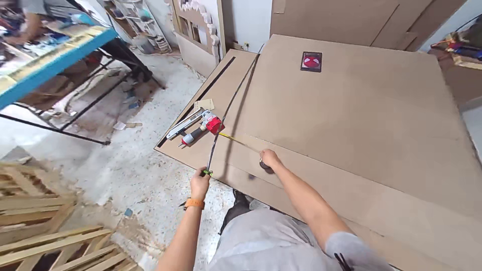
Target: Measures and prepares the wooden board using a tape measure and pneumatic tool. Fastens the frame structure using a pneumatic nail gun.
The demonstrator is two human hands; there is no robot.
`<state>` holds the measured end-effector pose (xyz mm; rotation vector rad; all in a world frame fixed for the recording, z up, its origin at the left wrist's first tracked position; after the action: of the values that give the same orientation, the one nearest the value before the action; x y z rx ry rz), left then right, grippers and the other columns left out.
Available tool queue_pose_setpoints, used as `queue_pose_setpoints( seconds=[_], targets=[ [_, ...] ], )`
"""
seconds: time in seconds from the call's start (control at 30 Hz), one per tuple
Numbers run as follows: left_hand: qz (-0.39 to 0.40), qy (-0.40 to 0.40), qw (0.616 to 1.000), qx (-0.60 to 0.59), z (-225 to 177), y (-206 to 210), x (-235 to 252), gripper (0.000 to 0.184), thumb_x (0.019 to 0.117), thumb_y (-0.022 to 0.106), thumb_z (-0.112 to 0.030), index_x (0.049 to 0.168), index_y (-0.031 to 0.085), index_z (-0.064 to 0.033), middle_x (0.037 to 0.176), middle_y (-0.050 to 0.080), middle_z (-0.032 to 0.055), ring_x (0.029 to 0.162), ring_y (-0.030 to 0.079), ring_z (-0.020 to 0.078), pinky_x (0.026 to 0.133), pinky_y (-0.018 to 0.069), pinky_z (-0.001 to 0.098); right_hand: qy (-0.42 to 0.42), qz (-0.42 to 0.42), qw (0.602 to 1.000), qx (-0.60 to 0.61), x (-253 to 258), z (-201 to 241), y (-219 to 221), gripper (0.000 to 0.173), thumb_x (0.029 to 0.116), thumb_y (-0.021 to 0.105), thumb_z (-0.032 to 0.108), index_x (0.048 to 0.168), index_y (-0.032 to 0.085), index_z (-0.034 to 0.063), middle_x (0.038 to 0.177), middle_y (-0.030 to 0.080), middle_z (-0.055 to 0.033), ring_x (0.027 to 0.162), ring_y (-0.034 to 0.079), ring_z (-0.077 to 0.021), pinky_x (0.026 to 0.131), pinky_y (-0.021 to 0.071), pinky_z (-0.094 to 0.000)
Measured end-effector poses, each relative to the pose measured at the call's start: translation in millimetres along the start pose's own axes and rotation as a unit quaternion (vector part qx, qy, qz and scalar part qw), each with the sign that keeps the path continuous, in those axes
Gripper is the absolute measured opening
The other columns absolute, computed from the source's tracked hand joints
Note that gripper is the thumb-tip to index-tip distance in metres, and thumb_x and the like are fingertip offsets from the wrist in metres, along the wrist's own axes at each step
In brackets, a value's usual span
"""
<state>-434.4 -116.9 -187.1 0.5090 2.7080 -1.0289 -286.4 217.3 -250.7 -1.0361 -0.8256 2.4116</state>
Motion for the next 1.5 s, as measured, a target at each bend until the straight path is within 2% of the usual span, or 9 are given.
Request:
queue_pose_setpoints(
  seconds=[0.1, 0.23, 0.4, 0.73, 0.9, 1.0, 1.1, 1.33, 1.5],
  targets=[
    [0.013, 0.023, 0.996, 0.082, -3, -15, -33, 0.042, 0.0948, 0.074, -0.02, 0.134, 0.065, -0.0056, 0.109, 0.075, 0.0155, 0.097, 0.074, 0.0284, 0.093, 0.0583, 0.0557, -0.037, -0.005, 0.999, 0.011, 0, 18, -5, 0.043, 0.1055, 0.047, 0.042, 0.111, 0.073, 0.0079, 0.11, 0.073, -0.0169, 0.108, 0.069, -0.0342, 0.093, 0.054, -0.0598],
    [0.006, 0.031, 0.989, 0.147, 14, -28, -73, 0.042, 0.0952, 0.074, -0.021, 0.133, 0.065, -0.0068, 0.104, 0.075, 0.0156, 0.093, 0.074, 0.0296, 0.09, 0.0578, 0.0577, -0.068, -0.001, 0.997, -0.048, 7, 28, -14, 0.043, 0.1052, 0.046, 0.042, 0.114, 0.072, 0.0089, 0.113, 0.073, -0.0173, 0.111, 0.069, -0.0357, 0.092, 0.0538, -0.0624],
    [-0.056, 0.011, 0.997, 0.044, 30, -48, -99, 0.041, 0.0966, 0.073, -0.025, 0.134, 0.066, -0.0093, 0.103, 0.076, 0.0106, 0.087, 0.073, 0.0209, 0.087, 0.0607, 0.0483, -0.099, -0.01, 0.993, -0.065, 22, 72, -10, 0.042, 0.1058, 0.046, 0.04, 0.116, 0.072, 0.0086, 0.113, 0.073, -0.0186, 0.11, 0.069, -0.0375, 0.092, 0.0537, -0.0641],
    [-0.114, 0.06, 0.992, 0.015, 32, -98, -73, 0.041, 0.097, 0.072, -0.023, 0.135, 0.065, -0.0088, 0.099, 0.075, 0.0083, 0.08, 0.071, 0.0144, 0.08, 0.0618, 0.0399, -0.045, -0.03, 0.998, -0.028, 80, 102, 11, 0.045, 0.1069, 0.043, 0.039, 0.119, 0.07, 0.0068, 0.116, 0.072, -0.019, 0.113, 0.069, -0.0362, 0.095, 0.0536, -0.0604],
    [-0.098, 0.079, 0.989, 0.077, 37, -123, -16, 0.04, 0.0959, 0.074, -0.024, 0.132, 0.067, -0.0094, 0.095, 0.075, 0.008, 0.075, 0.07, 0.0141, 0.075, 0.0614, 0.041, -0.056, 0.032, 0.993, -0.094, 117, 101, 28, 0.044, 0.1029, 0.049, 0.046, 0.114, 0.072, 0.0103, 0.114, 0.072, -0.0175, 0.112, 0.068, -0.0365, 0.092, 0.0534, -0.0628],
    [-0.054, 0.081, 0.982, 0.16, 38, -130, 38, 0.044, 0.0949, 0.074, -0.026, 0.134, 0.065, -0.0073, 0.102, 0.075, 0.0129, 0.086, 0.073, 0.0236, 0.084, 0.061, 0.0519, -0.105, 0.126, 0.979, -0.124, 119, 95, 58, 0.044, 0.104, 0.049, 0.044, 0.11, 0.074, 0.0095, 0.113, 0.072, -0.0176, 0.112, 0.068, -0.0358, 0.095, 0.0517, -0.0632],
    [-0.011, 0.08, 0.971, 0.225, 35, -130, 116, 0.043, 0.0946, 0.07, -0.027, 0.134, 0.065, -0.0096, 0.106, 0.074, 0.0139, 0.092, 0.072, 0.0285, 0.086, 0.0594, 0.0567, -0.075, 0.097, 0.989, -0.078, 113, 96, 72, 0.044, 0.1055, 0.045, 0.046, 0.109, 0.073, 0.0134, 0.107, 0.074, -0.0128, 0.106, 0.07, -0.0312, 0.092, 0.0534, -0.0597],
    [0.12, 0.087, 0.933, 0.329, 6, -70, 282, 0.054, 0.0948, 0.063, -0.024, 0.145, 0.052, -0.0099, 0.139, 0.061, 0.0212, 0.125, 0.063, 0.0382, 0.102, 0.0529, 0.0593, -0.074, 0.15, 0.983, -0.073, 96, 96, 107, 0.043, 0.1063, 0.045, 0.047, 0.109, 0.074, 0.0152, 0.102, 0.074, -0.0106, 0.102, 0.07, -0.0277, 0.092, 0.0536, -0.0558],
    [0.118, 0.171, 0.894, 0.396, -5, -39, 335, 0.068, 0.0844, 0.072, -0.029, 0.146, 0.052, -0.0093, 0.142, 0.057, 0.0248, 0.135, 0.051, 0.0449, 0.111, 0.0425, 0.0617, -0.095, 0.198, 0.974, -0.062, 76, 115, 116, 0.046, 0.105, 0.046, 0.05, 0.107, 0.075, 0.0147, 0.097, 0.074, -0.0099, 0.097, 0.071, -0.0263, 0.089, 0.0536, -0.0546]
  ],
)
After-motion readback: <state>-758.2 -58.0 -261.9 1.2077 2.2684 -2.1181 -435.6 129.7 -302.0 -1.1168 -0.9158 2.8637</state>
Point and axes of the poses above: each hand's wrist, its own x-axis towards the middle knuckle, its own y-axis out of the palm, z = x × y, the point moved 4 cm from there along x, towards the middle knuckle
